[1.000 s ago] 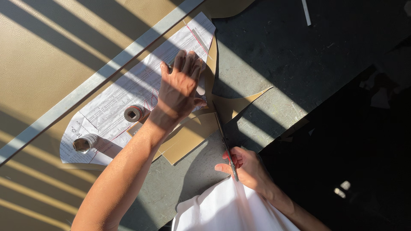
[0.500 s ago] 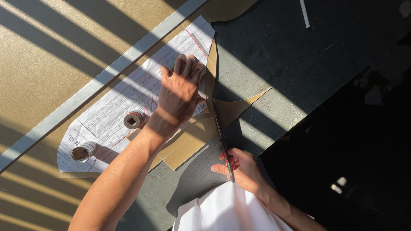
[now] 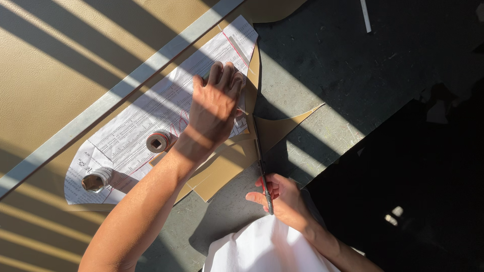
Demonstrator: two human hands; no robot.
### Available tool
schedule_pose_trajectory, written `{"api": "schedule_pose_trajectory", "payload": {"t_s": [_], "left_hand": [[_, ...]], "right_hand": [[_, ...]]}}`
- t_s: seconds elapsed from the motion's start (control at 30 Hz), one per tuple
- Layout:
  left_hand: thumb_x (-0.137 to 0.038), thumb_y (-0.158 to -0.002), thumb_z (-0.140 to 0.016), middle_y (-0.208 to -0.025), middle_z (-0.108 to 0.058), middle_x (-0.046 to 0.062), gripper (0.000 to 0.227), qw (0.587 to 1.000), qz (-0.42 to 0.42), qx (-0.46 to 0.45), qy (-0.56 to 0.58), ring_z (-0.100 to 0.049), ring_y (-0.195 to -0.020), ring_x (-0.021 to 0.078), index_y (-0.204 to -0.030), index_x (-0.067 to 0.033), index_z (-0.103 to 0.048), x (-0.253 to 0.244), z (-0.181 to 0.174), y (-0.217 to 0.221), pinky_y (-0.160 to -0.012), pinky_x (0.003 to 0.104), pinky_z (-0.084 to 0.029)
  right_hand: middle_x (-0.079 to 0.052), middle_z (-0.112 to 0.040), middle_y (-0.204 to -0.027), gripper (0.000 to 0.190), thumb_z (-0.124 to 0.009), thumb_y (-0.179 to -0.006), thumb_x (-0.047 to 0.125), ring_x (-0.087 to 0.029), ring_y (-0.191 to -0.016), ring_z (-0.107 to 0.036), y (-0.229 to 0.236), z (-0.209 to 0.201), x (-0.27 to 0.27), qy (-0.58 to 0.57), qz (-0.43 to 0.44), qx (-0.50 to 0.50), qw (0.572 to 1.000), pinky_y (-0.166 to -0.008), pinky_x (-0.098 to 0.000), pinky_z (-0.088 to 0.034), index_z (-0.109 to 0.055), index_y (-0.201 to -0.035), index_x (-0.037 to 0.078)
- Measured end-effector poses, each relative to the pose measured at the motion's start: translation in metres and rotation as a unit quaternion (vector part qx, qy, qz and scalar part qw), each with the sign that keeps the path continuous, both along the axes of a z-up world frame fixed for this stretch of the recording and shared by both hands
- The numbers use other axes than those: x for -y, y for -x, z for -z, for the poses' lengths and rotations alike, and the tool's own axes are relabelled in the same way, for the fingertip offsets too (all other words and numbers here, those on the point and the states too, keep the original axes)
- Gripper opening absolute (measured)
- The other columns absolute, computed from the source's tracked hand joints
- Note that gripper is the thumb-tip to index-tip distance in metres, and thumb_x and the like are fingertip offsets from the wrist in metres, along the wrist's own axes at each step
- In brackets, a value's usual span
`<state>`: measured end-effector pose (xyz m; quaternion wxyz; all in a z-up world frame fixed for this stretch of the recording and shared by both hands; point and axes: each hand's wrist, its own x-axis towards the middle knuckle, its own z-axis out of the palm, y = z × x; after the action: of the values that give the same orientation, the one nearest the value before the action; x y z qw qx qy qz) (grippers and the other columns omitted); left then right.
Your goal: The person uses shears to cut a piece of cardboard along a pattern traced from a newspaper template. They mark lines with a white pen, use a metal ruler for straight edges, and secure the template with small weights while cutting.
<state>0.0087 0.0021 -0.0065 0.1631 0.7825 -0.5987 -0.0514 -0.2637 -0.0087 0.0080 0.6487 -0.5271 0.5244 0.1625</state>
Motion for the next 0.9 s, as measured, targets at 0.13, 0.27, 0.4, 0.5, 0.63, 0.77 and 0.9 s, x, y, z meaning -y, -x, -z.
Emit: {"api": "schedule_pose_trajectory", "payload": {"t_s": [0.13, 0.27, 0.4, 0.5, 0.63, 0.77, 0.9], "left_hand": [[-0.026, -0.075, -0.083, -0.135, -0.055, 0.014, 0.061, 0.999, -0.003, 0.034, 0.022, -0.051, -0.122, 0.0277, -0.128, -0.0020, -0.062, 0.001, -0.002, -0.002, -0.084, 0.046, -0.044], [-0.029, -0.069, -0.083, -0.133, -0.057, 0.013, 0.064, 1.000, 0.002, -0.006, 0.011, -0.051, -0.121, 0.0282, -0.124, -0.0033, -0.063, 0.000, -0.002, -0.002, -0.082, 0.048, -0.043], [-0.029, -0.068, -0.084, -0.136, -0.056, 0.014, 0.067, 1.000, 0.000, 0.005, 0.012, -0.051, -0.121, 0.0282, -0.126, -0.0030, -0.062, 0.001, -0.001, -0.004, -0.082, 0.047, -0.043], [-0.029, -0.069, -0.083, -0.137, -0.056, 0.014, 0.066, 1.000, 0.001, 0.010, 0.008, -0.051, -0.122, 0.0277, -0.127, -0.0041, -0.062, -0.001, -0.002, -0.003, -0.083, 0.047, -0.043], [-0.029, -0.072, -0.082, -0.137, -0.056, 0.013, 0.063, 1.000, -0.003, 0.001, 0.014, -0.051, -0.122, 0.0275, -0.127, -0.0047, -0.062, 0.001, -0.002, -0.004, -0.084, 0.048, -0.043], [-0.028, -0.071, -0.082, -0.135, -0.056, 0.013, 0.062, 1.000, -0.005, -0.002, 0.004, -0.051, -0.121, 0.0274, -0.126, -0.0042, -0.062, 0.000, -0.002, -0.004, -0.084, 0.048, -0.043], [-0.024, -0.075, -0.081, -0.134, -0.056, 0.012, 0.058, 1.000, -0.005, -0.004, 0.004, -0.051, -0.122, 0.0265, -0.126, -0.0055, -0.062, 0.002, -0.003, -0.005, -0.085, 0.048, -0.042]], "right_hand": [[-0.003, -0.065, -0.066, 0.040, -0.092, -0.071, 0.023, -0.007, -0.048, -0.056, -0.006, 0.003, -0.002, 0.004, 0.020, -0.002, 1.000, -0.044, -0.0221, -0.047, -0.066, -0.095, 0.003], [-0.004, -0.061, -0.065, 0.041, -0.091, -0.071, 0.020, -0.008, -0.046, -0.050, -0.005, 0.003, -0.007, -0.025, 0.065, 0.011, 0.997, -0.041, -0.0232, -0.041, -0.065, -0.096, 0.001], [-0.004, -0.064, -0.067, 0.042, -0.091, -0.071, 0.021, -0.008, -0.047, -0.054, -0.010, -0.001, -0.005, -0.014, 0.039, -0.007, 0.999, -0.042, -0.0231, -0.045, -0.065, -0.095, 0.000], [-0.003, -0.065, -0.068, 0.043, -0.091, -0.072, 0.024, -0.007, -0.048, -0.056, -0.017, -0.004, -0.001, -0.009, 0.025, -0.003, 1.000, -0.045, -0.0220, -0.046, -0.065, -0.098, 0.002], [-0.003, -0.065, -0.070, 0.043, -0.090, -0.073, 0.025, -0.006, -0.051, -0.056, -0.025, -0.006, 0.001, 0.003, 0.025, 0.024, 0.999, -0.047, -0.0216, -0.048, -0.065, -0.099, 0.002], [-0.003, -0.066, -0.069, 0.041, -0.090, -0.073, 0.023, -0.007, -0.049, -0.054, -0.026, -0.007, -0.002, 0.007, 0.036, 0.016, 0.999, -0.045, -0.0219, -0.046, -0.065, -0.097, 0.001], [-0.004, -0.065, -0.068, 0.039, -0.089, -0.074, 0.023, -0.006, -0.049, -0.055, -0.025, -0.007, -0.002, -0.002, 0.046, 0.027, 0.999, -0.045, -0.0213, -0.046, -0.065, -0.097, 0.002]]}}
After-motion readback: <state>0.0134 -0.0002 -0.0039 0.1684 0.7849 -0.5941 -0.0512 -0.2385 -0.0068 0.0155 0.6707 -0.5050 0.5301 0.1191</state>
